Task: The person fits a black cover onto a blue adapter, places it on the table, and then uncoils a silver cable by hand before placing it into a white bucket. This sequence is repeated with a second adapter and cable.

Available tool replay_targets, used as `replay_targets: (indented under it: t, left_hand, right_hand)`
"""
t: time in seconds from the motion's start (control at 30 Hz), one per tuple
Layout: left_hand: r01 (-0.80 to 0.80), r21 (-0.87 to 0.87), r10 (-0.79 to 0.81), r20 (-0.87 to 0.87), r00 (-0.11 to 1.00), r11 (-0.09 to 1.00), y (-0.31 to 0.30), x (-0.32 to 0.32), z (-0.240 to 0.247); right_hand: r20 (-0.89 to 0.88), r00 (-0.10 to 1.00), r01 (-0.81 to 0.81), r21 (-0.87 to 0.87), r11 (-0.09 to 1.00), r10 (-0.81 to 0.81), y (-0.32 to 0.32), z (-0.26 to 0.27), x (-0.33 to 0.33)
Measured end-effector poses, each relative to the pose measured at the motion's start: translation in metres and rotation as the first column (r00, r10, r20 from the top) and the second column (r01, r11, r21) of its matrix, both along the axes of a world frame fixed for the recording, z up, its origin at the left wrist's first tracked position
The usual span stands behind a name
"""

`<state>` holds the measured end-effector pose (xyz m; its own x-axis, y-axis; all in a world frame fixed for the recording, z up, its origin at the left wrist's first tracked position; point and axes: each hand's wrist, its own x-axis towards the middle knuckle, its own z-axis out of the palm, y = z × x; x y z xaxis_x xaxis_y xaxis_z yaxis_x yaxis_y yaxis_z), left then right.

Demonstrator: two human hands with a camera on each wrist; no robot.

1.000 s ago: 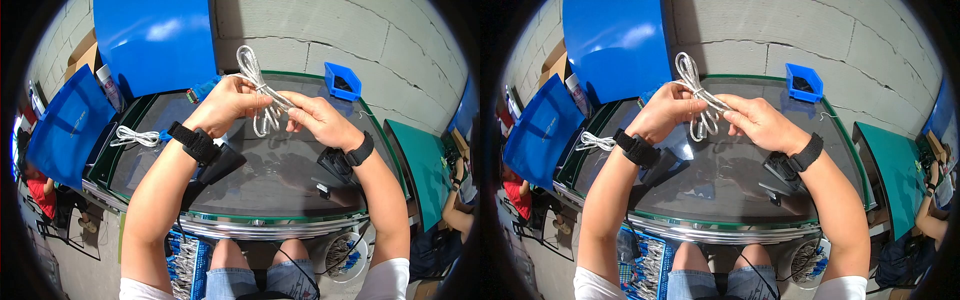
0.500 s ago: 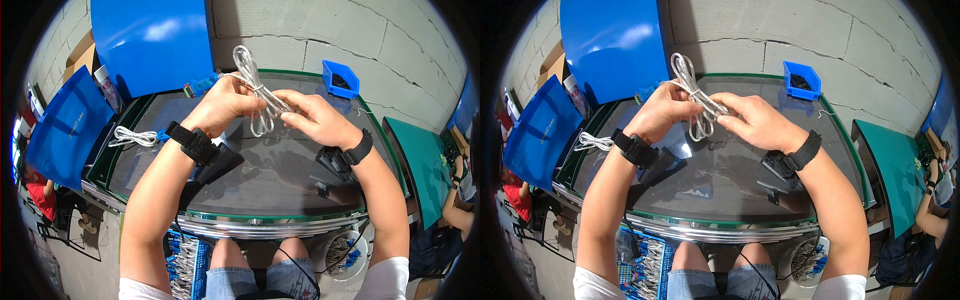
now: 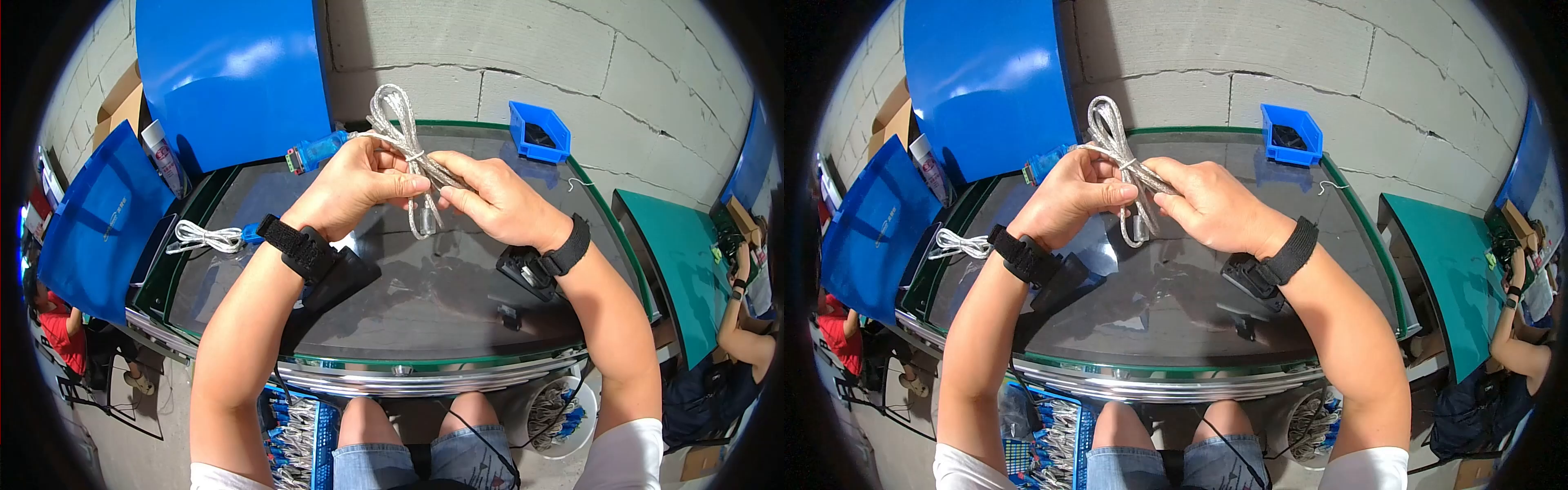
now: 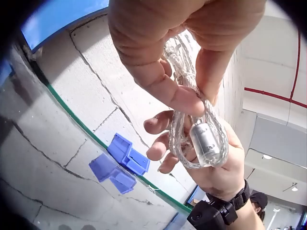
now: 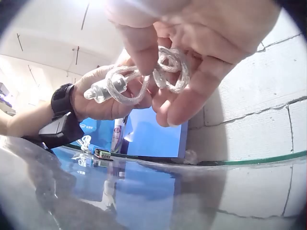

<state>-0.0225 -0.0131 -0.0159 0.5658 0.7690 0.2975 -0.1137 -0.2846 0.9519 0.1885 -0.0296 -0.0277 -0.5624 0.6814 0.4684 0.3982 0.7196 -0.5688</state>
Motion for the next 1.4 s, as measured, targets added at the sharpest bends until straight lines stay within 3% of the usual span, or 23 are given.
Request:
replay_targets:
  t: [0.3,0.33,0.47,0.53,0.63,0.77,0.83,0.87,1.0,1.27,1.4]
  left_hand:
    - [-0.088,0.047,0.088,-0.001,0.996,0.995,0.001,-0.001,-0.004]
    - [-0.089,0.047,0.089,0.0,0.996,0.995,0.001,-0.001,-0.004]
    - [-0.088,0.057,0.093,-0.097,0.991,0.994,0.002,-0.002,-0.005]
    - [-0.097,0.065,0.104,-0.123,0.987,0.993,0.003,-0.001,-0.007]
    - [-0.037,-0.001,0.037,-0.127,0.991,0.999,0.002,0.0,-0.005]
    - [0.014,-0.09,-0.029,-0.164,0.986,0.996,-0.001,-0.001,-0.005]
    - [0.057,-0.124,-0.092,-0.303,0.949,0.991,0.0,-0.003,-0.005]
    - [0.081,-0.129,-0.119,-0.322,0.939,0.988,0.001,-0.004,-0.006]
    - [0.128,-0.163,-0.169,-0.273,0.947,0.978,0.004,-0.004,-0.008]
    - [0.08,-0.038,-0.086,-0.201,0.976,0.996,-0.001,-0.002,-0.005]
    - [0.124,-0.031,-0.128,-0.169,0.977,0.992,-0.002,-0.001,-0.006]
  right_hand:
    - [-0.087,0.993,-0.076,0.038,0.996,0.079,0.002,-0.007,-0.005]
    - [-0.093,0.993,-0.08,-0.161,0.984,0.065,-0.002,-0.003,-0.004]
    - [-0.224,0.972,-0.143,-0.311,0.94,0.074,-0.003,-0.006,-0.007]
    - [-0.113,0.992,-0.08,-0.151,0.985,0.063,0.003,-0.009,-0.005]
    - [-0.036,0.998,0.045,-0.198,0.979,-0.053,-0.001,-0.002,-0.006]
    - [-0.048,0.993,0.09,-0.231,0.969,-0.104,0.002,-0.001,-0.001]
    - [-0.271,0.961,-0.052,-0.371,0.927,-0.055,-0.001,0.0,-0.002]
    - [-0.302,0.953,-0.108,-0.399,0.91,-0.019,-0.001,0.001,-0.002]
    - [-0.33,0.944,-0.152,-0.434,0.888,0.001,-0.002,0.002,-0.004]
    - [-0.378,0.924,-0.221,-0.428,0.876,0.048,-0.001,0.005,0.001]
    - [-0.379,0.923,-0.237,-0.426,0.873,0.065,-0.002,0.006,0.001]
